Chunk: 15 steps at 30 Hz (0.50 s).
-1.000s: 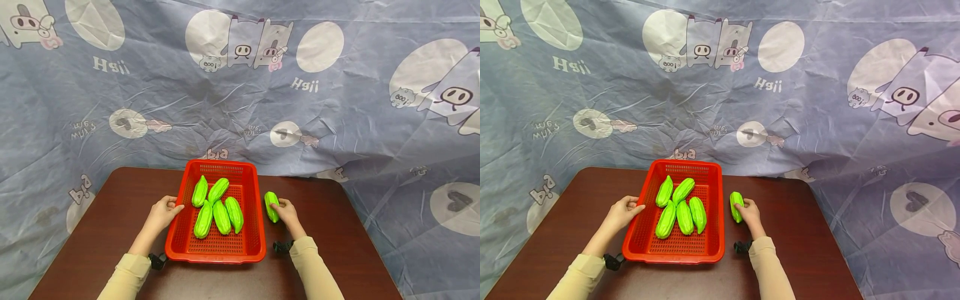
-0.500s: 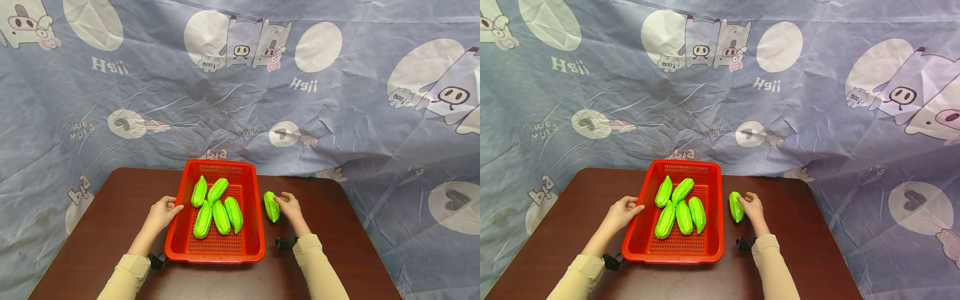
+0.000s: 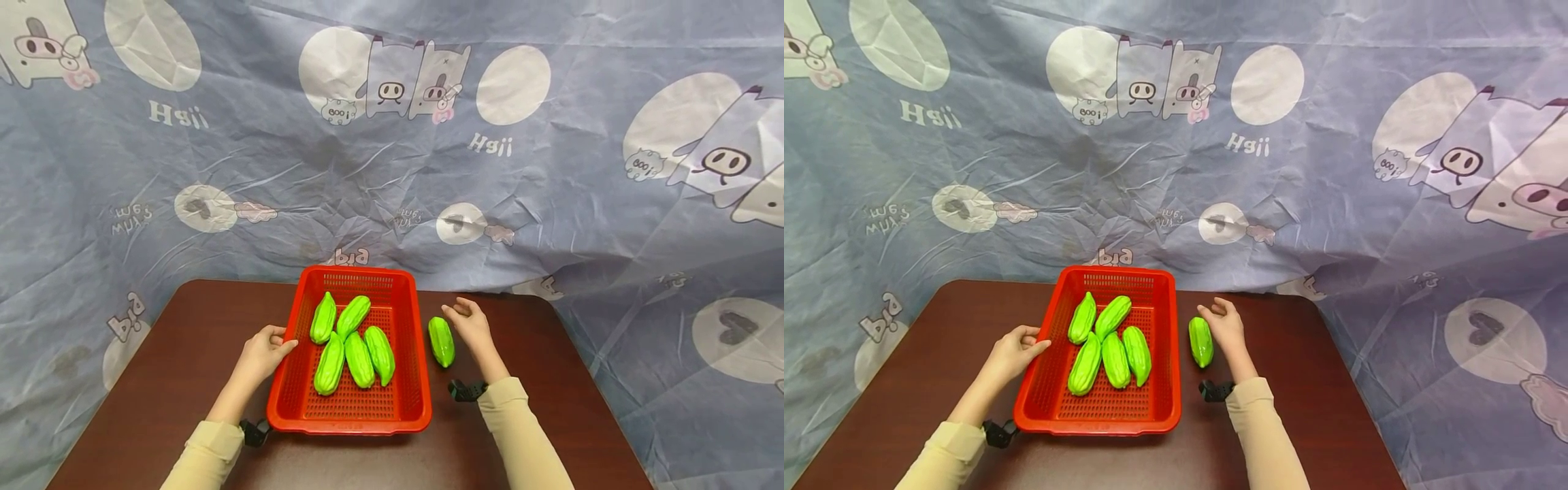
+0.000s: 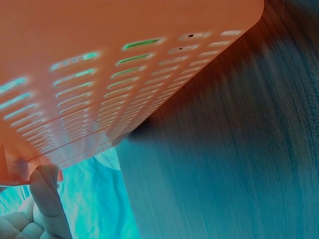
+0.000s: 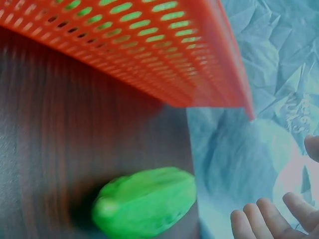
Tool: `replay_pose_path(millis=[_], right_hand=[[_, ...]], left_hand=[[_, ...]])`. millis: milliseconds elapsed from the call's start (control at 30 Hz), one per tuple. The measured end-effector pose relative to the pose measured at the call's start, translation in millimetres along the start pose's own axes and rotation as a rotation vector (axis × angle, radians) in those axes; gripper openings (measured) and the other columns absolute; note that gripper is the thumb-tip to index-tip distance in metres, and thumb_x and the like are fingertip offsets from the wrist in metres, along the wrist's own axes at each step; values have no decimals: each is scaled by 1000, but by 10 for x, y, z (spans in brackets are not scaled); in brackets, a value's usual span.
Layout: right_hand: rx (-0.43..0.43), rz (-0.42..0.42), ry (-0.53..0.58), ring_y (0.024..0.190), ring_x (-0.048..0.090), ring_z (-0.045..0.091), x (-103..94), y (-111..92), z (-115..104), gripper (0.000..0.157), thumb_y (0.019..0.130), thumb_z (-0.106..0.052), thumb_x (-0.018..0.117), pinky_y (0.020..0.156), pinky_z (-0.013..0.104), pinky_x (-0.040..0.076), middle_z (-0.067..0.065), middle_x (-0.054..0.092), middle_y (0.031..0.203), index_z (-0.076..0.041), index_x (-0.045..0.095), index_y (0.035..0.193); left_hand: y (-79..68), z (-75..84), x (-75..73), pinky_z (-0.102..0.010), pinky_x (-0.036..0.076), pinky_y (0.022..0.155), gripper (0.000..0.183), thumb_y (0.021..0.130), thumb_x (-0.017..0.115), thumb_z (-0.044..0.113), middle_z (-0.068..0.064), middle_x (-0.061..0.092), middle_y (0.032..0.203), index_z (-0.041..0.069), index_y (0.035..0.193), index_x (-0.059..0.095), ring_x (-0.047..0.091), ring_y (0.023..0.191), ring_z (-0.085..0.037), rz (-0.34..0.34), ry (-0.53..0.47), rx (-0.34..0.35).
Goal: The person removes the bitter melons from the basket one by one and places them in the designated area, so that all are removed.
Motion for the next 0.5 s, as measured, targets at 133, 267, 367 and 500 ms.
replay_pose_path(millis=[133, 267, 367, 500], right_hand=[[-20, -10, 11, 132, 50, 35, 32, -12, -100, 67, 94, -34, 66, 107, 47, 44, 21, 47, 146, -6, 39, 148], [-50, -26, 28, 134, 49, 33, 68, -29, -211, 68, 93, -35, 67, 109, 47, 42, 19, 48, 146, -6, 40, 148], [-74, -40, 52, 134, 49, 32, 104, -46, -293, 68, 92, -35, 68, 109, 47, 42, 18, 49, 145, -7, 40, 148], [-102, -66, 83, 134, 49, 31, 159, -70, -391, 69, 92, -36, 69, 109, 47, 42, 16, 49, 145, -8, 40, 148]], left_hand=[[-12, -4, -6, -42, 56, 73, 46, 92, 69, 21, -21, 66, 96, -10, 124, 56, 65, 84, -29, 5, 10, 7], [-22, 2, -12, -42, 56, 73, 46, 92, 69, 20, -22, 66, 96, -11, 124, 56, 65, 84, -29, 0, 10, 8], [-22, 4, -13, -41, 56, 72, 46, 92, 69, 20, -21, 66, 96, -11, 124, 56, 65, 83, -29, -1, 8, 10], [-16, 4, -13, -41, 56, 72, 46, 92, 69, 21, -21, 66, 96, -10, 124, 56, 65, 83, -28, 2, 9, 15]])
Point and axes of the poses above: each hand's wrist, its own y-axis towards the middle knuckle, its own x-axis out of the palm, z = x × y, the point moved 1 cm from there along y, towards the middle knuckle
